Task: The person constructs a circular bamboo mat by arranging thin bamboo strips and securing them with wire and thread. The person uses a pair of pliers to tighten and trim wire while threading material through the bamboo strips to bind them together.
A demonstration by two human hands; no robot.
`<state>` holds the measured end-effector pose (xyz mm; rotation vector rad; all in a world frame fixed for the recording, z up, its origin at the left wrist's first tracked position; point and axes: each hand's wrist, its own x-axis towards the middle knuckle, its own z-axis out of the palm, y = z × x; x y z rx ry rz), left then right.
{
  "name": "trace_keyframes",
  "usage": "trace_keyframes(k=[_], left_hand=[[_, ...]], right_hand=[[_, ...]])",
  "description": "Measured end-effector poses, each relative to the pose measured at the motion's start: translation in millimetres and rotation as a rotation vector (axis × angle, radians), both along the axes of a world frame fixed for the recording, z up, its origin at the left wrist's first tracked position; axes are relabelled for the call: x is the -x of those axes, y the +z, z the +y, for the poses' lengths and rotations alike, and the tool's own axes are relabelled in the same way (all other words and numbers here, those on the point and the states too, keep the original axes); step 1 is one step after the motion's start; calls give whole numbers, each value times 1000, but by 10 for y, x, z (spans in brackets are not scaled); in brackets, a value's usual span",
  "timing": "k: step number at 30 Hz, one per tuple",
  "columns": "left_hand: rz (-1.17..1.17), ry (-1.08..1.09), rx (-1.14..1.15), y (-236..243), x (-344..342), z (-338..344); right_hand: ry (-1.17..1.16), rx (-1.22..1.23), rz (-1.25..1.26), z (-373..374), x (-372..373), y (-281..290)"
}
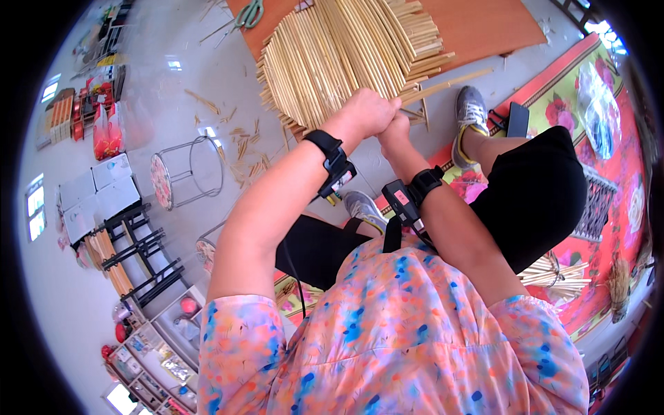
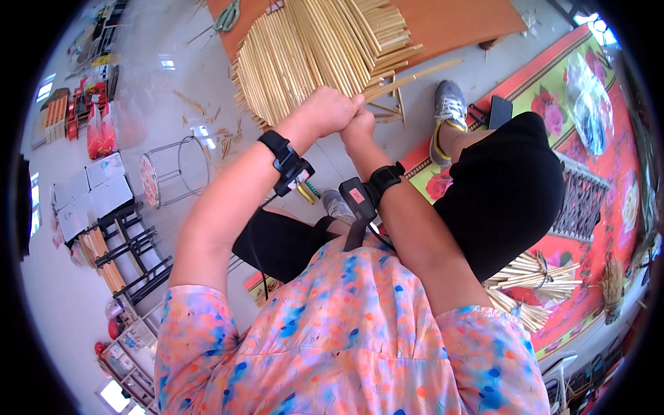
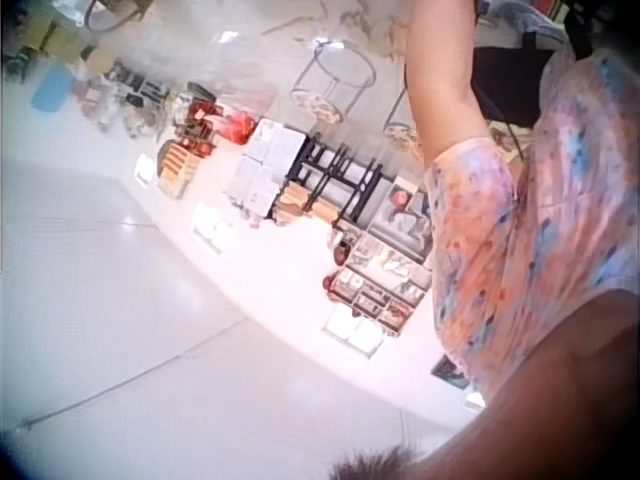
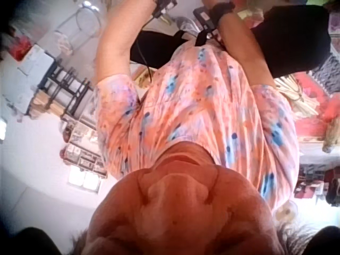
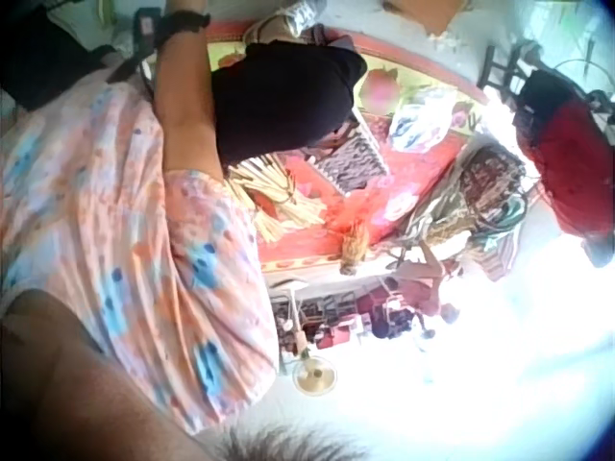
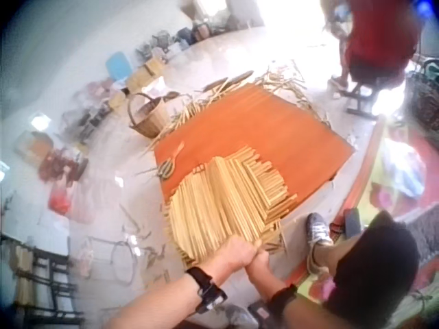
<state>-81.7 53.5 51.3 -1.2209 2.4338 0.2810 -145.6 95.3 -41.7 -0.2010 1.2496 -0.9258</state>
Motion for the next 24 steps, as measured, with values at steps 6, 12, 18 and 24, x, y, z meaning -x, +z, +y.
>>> trace_keyframes(k=[6,12,18,24], left_hand=[[370,253,790,511,-171,490],[837,1075,6,-260,-349,1621],[1197,1219,195,-910,-250,1482],[1530,1477,-131,-1116,-198,1204]], right_hand=[[151,69,3,-59,12,-10],[176,2,-31,-59,2,72],[144,31,-82,-6,20,107],[204,38,-106,-31,93,69]])
